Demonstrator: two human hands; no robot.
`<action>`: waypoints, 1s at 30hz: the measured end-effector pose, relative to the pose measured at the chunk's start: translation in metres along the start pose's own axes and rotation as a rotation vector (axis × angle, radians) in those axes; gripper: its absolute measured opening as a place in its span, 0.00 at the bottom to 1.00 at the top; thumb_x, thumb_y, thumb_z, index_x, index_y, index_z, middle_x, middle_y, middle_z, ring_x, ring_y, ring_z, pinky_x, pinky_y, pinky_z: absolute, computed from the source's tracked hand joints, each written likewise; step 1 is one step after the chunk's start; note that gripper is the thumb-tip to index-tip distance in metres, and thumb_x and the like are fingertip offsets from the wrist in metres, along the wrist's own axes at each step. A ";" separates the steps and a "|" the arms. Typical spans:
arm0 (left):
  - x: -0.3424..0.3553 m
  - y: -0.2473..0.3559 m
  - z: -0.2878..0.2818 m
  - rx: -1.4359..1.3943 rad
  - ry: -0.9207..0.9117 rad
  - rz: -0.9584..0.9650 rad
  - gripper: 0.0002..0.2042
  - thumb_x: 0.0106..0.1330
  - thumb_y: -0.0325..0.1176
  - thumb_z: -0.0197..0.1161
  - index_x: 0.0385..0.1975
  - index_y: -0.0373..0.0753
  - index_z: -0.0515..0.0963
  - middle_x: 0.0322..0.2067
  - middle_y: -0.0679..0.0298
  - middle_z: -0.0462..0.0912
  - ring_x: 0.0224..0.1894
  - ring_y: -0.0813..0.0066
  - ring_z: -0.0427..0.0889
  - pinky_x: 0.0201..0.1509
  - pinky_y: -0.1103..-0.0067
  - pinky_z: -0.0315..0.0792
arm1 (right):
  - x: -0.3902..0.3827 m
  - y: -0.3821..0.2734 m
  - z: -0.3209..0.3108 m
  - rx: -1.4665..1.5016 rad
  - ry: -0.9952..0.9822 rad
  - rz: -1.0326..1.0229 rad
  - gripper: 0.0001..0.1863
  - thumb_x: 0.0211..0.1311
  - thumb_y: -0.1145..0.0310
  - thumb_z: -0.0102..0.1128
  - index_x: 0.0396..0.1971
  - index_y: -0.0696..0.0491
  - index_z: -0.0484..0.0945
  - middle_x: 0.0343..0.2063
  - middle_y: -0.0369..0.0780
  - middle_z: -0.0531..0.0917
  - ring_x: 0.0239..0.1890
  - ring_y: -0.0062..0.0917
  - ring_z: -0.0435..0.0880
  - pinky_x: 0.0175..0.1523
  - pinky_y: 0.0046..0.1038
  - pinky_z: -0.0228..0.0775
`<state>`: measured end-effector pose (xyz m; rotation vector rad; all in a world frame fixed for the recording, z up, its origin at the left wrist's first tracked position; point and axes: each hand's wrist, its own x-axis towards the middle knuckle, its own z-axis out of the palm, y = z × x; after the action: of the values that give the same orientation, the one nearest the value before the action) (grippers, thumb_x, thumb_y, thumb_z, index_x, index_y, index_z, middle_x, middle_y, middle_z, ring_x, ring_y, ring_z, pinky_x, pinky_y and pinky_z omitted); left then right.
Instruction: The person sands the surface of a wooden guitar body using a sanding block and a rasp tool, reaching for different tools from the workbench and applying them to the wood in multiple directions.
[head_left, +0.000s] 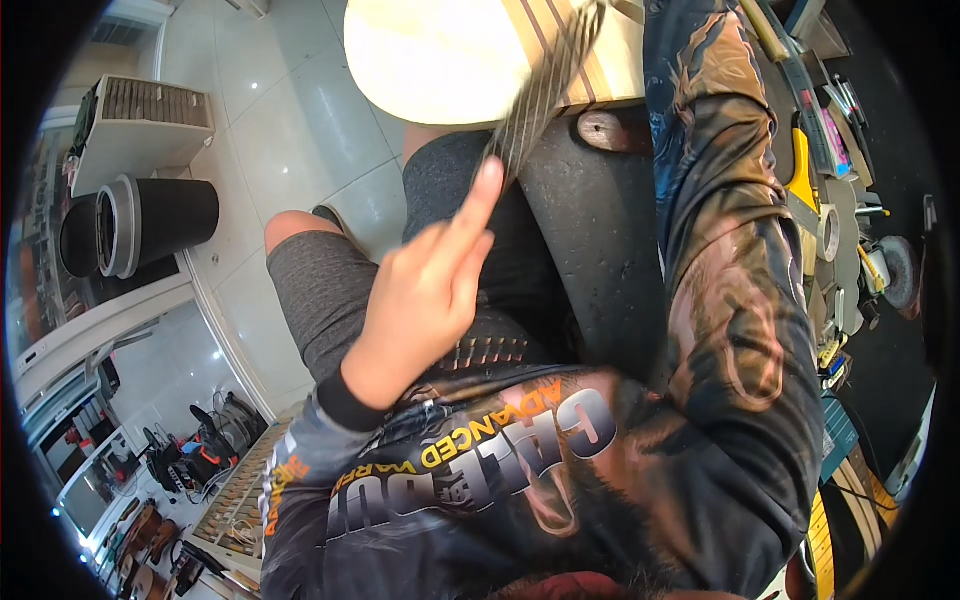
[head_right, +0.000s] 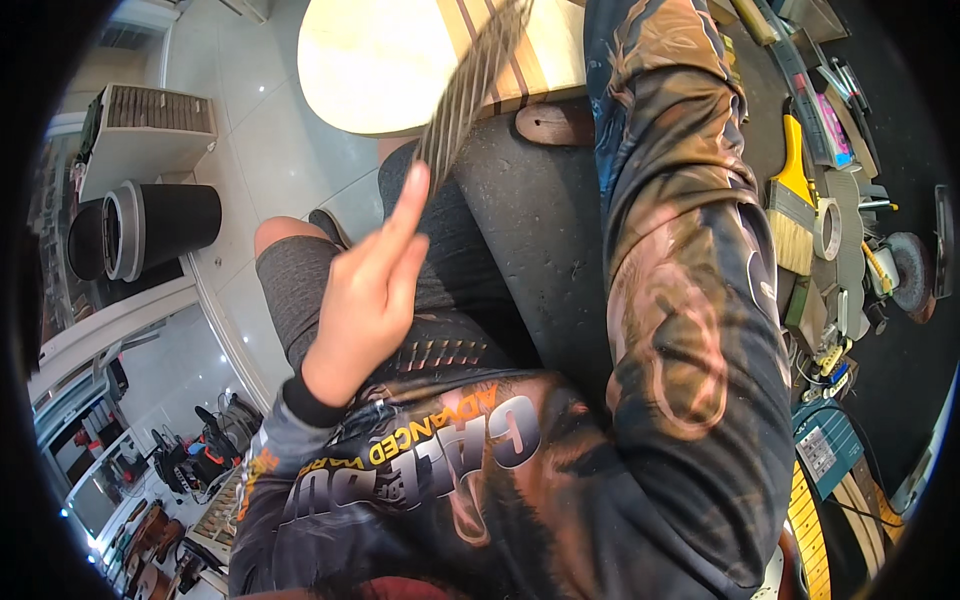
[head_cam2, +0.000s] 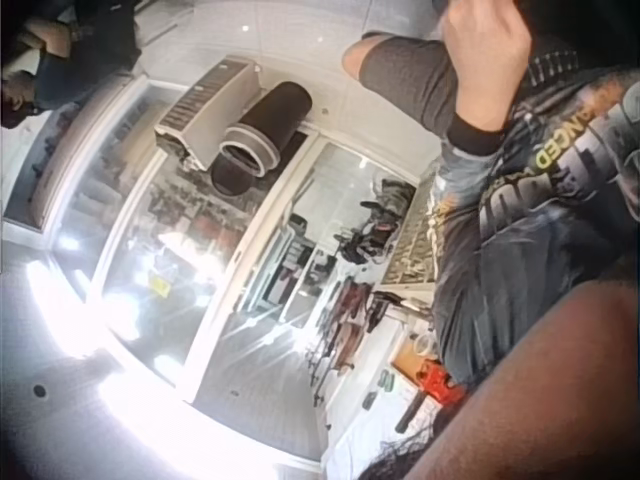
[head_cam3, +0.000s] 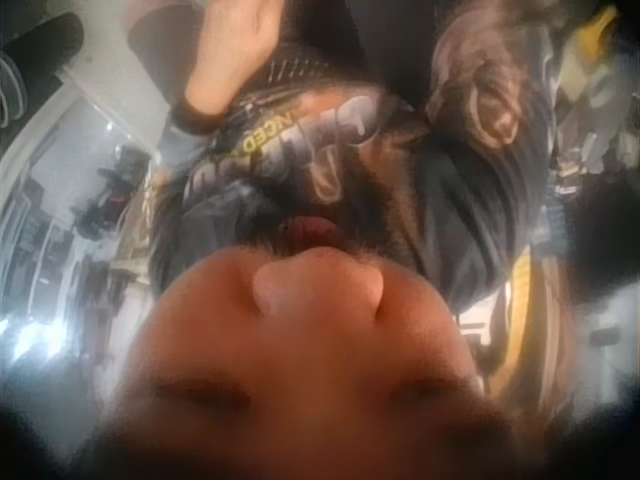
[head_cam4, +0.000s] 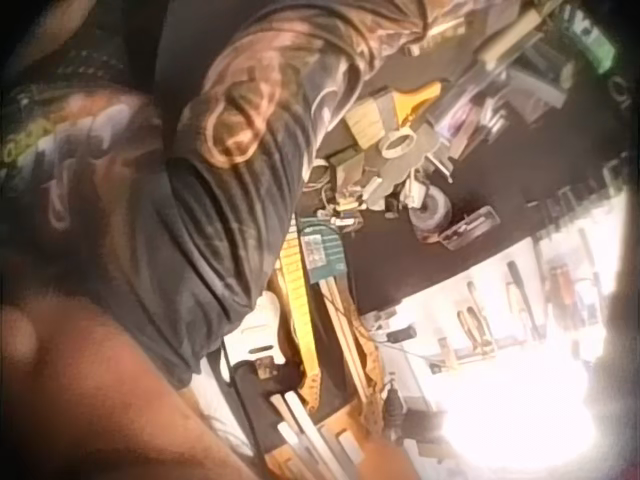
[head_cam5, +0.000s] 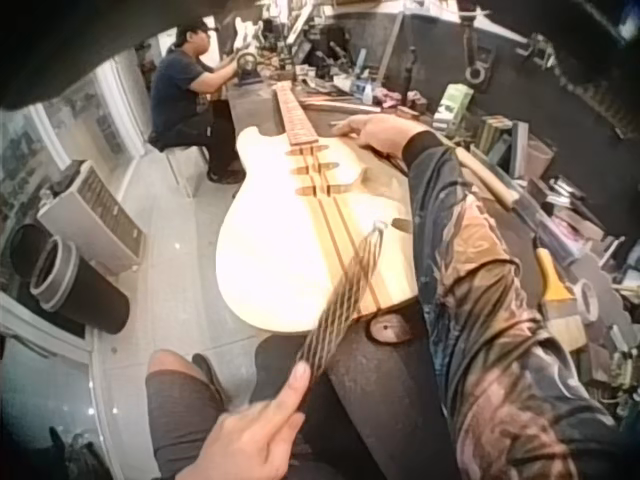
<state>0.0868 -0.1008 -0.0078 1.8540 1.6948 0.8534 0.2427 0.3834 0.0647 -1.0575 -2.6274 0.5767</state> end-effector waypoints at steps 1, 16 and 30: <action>-0.011 0.000 -0.002 -0.043 -0.080 -0.026 0.36 0.76 0.17 0.64 0.85 0.44 0.68 0.42 0.40 0.87 0.32 0.47 0.85 0.45 0.68 0.81 | -0.006 0.012 0.002 0.029 0.010 0.012 0.28 0.75 0.79 0.54 0.71 0.49 0.85 0.65 0.45 0.89 0.64 0.36 0.86 0.70 0.34 0.75; -0.002 -0.009 -0.006 -0.093 0.090 0.005 0.37 0.77 0.24 0.67 0.86 0.54 0.68 0.28 0.44 0.83 0.29 0.42 0.84 0.41 0.55 0.78 | -0.004 -0.019 0.006 0.143 0.025 0.077 0.26 0.78 0.78 0.55 0.72 0.50 0.85 0.68 0.46 0.87 0.67 0.38 0.84 0.72 0.37 0.74; 0.033 -0.005 -0.030 -0.168 0.074 -0.170 0.33 0.81 0.25 0.62 0.84 0.54 0.69 0.38 0.36 0.84 0.33 0.34 0.83 0.40 0.63 0.80 | 0.008 0.002 0.007 0.158 0.020 0.061 0.26 0.76 0.79 0.55 0.69 0.50 0.87 0.67 0.47 0.88 0.66 0.38 0.85 0.71 0.36 0.74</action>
<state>0.0632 -0.0692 0.0134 1.5613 1.7392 0.9716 0.2356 0.3889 0.0579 -1.0909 -2.4931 0.7687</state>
